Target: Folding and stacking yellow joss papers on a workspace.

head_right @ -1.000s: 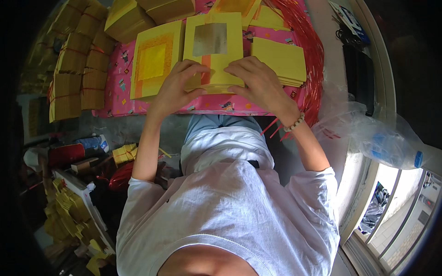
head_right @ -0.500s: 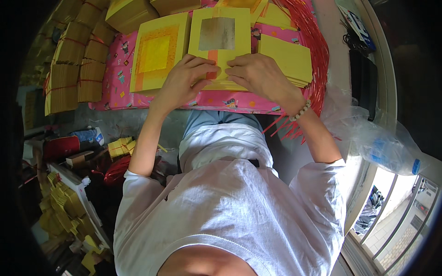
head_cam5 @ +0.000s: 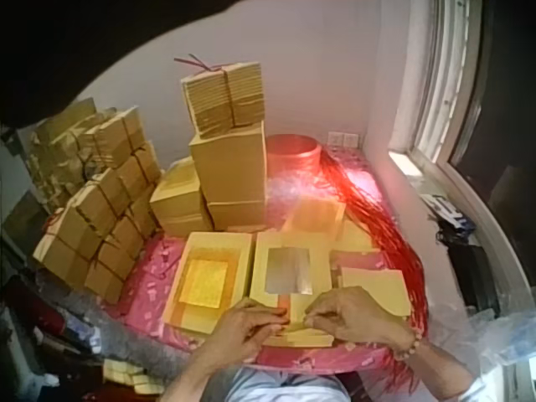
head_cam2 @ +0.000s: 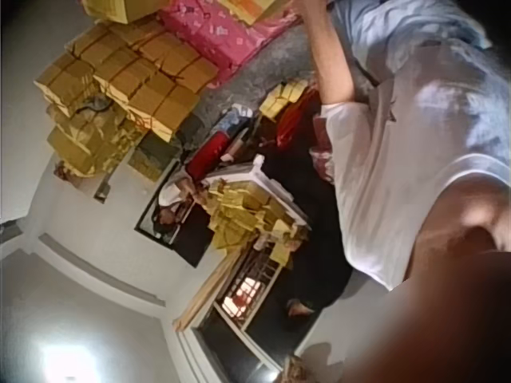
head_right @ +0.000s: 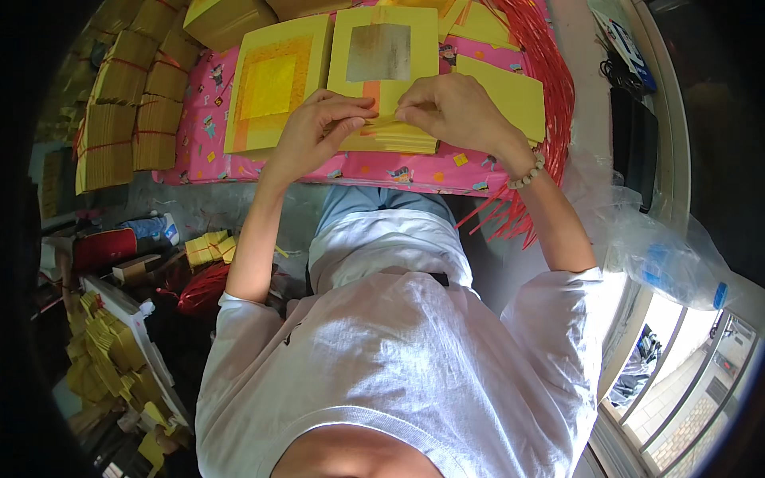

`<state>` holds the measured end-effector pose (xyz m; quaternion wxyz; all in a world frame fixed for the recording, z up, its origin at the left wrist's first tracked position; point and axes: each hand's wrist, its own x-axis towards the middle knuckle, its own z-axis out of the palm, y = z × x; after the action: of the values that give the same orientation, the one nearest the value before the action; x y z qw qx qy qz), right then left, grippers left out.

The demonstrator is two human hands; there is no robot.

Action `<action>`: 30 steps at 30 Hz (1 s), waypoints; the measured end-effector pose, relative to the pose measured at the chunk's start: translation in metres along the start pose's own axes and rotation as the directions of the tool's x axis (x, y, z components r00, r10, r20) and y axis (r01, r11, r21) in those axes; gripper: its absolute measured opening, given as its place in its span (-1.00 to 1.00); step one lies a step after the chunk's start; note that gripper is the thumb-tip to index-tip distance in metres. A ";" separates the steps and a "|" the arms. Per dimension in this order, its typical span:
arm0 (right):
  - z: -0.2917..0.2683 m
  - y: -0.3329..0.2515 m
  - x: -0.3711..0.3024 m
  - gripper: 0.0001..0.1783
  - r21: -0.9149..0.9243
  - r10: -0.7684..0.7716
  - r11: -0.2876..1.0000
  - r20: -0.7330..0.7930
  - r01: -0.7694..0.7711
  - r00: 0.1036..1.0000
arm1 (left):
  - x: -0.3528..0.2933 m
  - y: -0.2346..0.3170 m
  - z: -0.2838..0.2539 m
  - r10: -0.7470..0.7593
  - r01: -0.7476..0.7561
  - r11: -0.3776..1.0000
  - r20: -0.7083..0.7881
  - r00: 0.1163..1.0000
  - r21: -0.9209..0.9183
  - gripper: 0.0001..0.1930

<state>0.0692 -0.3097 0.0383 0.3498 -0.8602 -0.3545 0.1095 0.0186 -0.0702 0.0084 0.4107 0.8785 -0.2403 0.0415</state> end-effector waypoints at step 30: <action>0.006 -0.005 -0.003 -0.79 0.012 0.052 0.999 -0.100 -0.052 0.994 | 0.004 0.004 0.001 -0.112 0.108 0.991 -0.047 0.993 -0.081 -0.81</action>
<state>0.0618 -0.3058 0.0376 0.3682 -0.8719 -0.3135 0.0770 0.0205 -0.0752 0.0118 0.4524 0.8724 -0.1821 0.0319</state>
